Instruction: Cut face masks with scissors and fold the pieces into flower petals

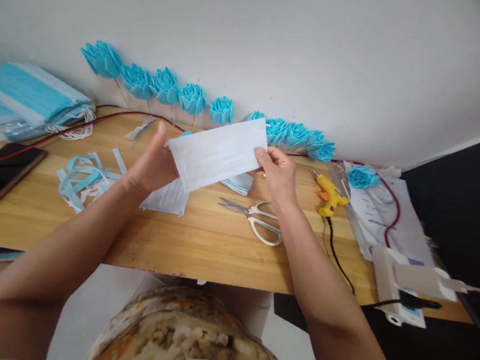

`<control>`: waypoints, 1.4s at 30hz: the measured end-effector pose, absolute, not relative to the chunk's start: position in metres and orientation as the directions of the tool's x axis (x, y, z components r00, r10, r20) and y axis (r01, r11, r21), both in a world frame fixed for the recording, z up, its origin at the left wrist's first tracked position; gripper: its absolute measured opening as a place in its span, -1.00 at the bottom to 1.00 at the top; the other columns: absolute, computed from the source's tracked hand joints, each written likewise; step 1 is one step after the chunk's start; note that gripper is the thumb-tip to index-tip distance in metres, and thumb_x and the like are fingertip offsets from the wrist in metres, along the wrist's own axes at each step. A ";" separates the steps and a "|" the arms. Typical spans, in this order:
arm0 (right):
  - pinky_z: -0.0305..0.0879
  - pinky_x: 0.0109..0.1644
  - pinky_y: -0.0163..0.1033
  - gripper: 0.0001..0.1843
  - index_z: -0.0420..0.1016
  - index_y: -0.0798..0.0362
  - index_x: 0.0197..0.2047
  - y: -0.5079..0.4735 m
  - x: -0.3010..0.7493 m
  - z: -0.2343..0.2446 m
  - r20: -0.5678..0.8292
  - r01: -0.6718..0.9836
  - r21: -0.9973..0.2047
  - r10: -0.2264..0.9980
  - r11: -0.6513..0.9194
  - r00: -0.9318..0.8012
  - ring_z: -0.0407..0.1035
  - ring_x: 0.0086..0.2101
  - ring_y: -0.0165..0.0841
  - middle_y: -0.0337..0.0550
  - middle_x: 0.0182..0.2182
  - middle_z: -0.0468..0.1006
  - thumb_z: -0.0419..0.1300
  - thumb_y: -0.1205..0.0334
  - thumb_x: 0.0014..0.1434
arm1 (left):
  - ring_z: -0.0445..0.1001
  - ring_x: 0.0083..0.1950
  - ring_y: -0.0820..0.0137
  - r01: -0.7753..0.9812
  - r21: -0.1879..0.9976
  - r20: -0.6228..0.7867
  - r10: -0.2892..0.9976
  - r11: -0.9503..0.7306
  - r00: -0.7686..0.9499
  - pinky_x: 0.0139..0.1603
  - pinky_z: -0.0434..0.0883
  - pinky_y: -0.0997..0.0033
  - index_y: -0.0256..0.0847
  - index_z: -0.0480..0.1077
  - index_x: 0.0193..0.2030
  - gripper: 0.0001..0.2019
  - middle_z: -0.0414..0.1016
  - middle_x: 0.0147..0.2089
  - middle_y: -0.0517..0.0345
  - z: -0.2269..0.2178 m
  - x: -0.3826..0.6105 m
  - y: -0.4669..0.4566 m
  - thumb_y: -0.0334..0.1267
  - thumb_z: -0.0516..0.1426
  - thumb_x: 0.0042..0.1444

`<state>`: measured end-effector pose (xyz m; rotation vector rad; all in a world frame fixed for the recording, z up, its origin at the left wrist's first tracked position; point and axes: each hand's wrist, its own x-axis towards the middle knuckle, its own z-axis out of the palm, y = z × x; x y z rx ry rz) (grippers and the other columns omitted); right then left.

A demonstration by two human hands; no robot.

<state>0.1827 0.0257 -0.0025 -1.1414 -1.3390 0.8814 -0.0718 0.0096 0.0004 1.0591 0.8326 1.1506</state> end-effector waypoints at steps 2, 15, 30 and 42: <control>0.26 -0.42 -0.35 -0.65 0.51 0.05 -0.42 0.023 0.181 -0.002 0.268 0.151 -0.952 0.964 0.265 -0.005 0.26 -0.50 -0.46 -0.32 -0.56 0.40 0.31 -0.09 0.08 | 0.60 0.02 -0.07 -0.299 0.940 -0.036 0.920 0.165 0.391 -0.08 0.55 0.04 -0.25 0.57 -0.06 -0.09 0.64 -0.07 -0.18 0.005 -0.075 0.007 0.60 0.00 -0.06; 0.21 -0.32 -0.31 -0.65 0.62 0.06 -0.15 -0.003 0.182 0.029 0.307 0.483 -0.762 0.898 0.431 -0.315 0.41 -0.43 -0.41 -0.24 -0.46 0.58 0.13 0.00 0.33 | 0.55 -0.36 0.29 -0.004 0.965 -0.237 0.883 0.261 0.404 -0.37 0.48 0.39 -0.25 0.56 -0.28 -0.68 0.65 -0.30 0.05 -0.005 -0.064 -0.006 -0.14 0.43 -0.16; 0.47 0.09 -0.01 -0.55 0.42 -0.02 0.20 -0.082 0.247 0.009 -0.021 0.818 -0.172 0.828 0.548 -0.560 0.51 0.05 -0.13 -0.03 0.11 0.59 0.22 0.36 0.24 | 0.49 -0.38 0.36 -0.274 0.932 -0.226 0.971 0.238 0.076 -0.37 0.48 0.43 -0.23 0.50 -0.21 -0.61 0.59 -0.34 0.15 -0.003 -0.065 0.004 -0.23 0.41 -0.22; 0.38 0.03 -0.03 -0.70 0.48 0.06 0.09 -0.041 0.217 0.011 0.154 0.830 -0.151 0.842 0.538 -0.518 0.44 0.02 -0.09 0.06 -0.01 0.57 0.20 0.19 0.32 | 0.49 -0.42 0.34 -0.265 0.932 -0.245 0.968 0.249 0.048 -0.37 0.49 0.40 -0.19 0.49 -0.25 -0.69 0.56 -0.42 0.17 -0.002 -0.062 0.002 -0.22 0.40 -0.16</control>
